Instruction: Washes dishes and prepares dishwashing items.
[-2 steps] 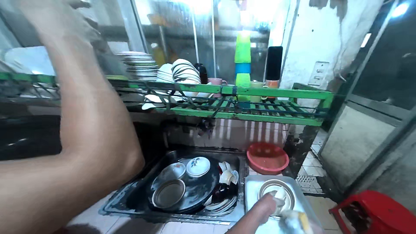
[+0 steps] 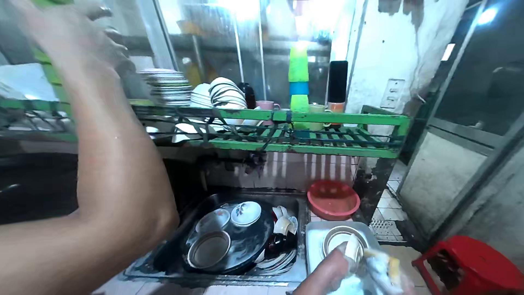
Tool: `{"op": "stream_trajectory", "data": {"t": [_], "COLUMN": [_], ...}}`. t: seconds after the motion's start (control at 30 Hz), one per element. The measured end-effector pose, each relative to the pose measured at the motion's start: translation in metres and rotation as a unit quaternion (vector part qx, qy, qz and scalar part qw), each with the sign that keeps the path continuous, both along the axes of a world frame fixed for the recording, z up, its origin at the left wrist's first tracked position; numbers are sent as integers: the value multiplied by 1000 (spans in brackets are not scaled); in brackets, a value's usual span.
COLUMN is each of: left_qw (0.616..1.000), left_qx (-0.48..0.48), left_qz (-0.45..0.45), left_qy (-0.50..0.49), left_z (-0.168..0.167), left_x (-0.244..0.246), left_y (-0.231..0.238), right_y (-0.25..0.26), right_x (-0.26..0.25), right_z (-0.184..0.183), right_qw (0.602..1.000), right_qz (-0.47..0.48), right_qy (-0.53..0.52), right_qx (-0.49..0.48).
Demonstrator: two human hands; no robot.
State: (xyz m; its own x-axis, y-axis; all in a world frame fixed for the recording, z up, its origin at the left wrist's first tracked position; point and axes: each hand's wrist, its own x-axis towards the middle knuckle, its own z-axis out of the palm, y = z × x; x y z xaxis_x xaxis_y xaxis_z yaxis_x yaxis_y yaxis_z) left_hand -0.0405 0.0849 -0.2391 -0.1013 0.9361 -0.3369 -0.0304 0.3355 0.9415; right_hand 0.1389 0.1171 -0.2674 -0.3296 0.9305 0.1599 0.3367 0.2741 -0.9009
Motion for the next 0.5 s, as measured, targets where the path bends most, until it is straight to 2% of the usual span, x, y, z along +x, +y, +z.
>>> {"op": "stream_trajectory", "data": {"t": [0.07,0.1,0.13,0.17,0.2,0.23,0.27,0.33,0.4,0.43,0.5], "left_qw": [999,997,992,985,978,976,978,984,986,983,985], "left_qx": [13,11,-10,-55,-102,-121,-122,-97,-53,-11,5], "left_qz": [-20,-24,-36,-48,-49,-48,-47,-31,24,66,33], "left_qy": [35,76,123,159,176,172,165,148,158,173,172], "left_z": [13,26,58,110,168,207,223,200,177,174,195], "left_x": [19,30,39,48,56,60,61,54,42,36,34], "left_y": [-22,-36,-52,-72,-90,-102,-107,-102,-95,-94,-99], "right_y": [-11,-15,-14,-7,5,22,35,30,-3,-20,-36], "right_x": [-21,-32,-41,-45,-48,-50,-52,-57,-63,-66,-73], "right_z": [11,17,22,28,33,34,32,36,41,40,40], "right_qw": [997,996,994,997,1000,997,991,987,997,1000,997], "right_qz": [-31,-17,-3,4,-3,-14,-27,-50,-35,-9,45], "right_qy": [53,47,19,-12,-29,-22,-9,-15,-24,-18,-17], "right_qx": [47,78,103,81,13,-69,-129,-154,-65,-8,68]}}
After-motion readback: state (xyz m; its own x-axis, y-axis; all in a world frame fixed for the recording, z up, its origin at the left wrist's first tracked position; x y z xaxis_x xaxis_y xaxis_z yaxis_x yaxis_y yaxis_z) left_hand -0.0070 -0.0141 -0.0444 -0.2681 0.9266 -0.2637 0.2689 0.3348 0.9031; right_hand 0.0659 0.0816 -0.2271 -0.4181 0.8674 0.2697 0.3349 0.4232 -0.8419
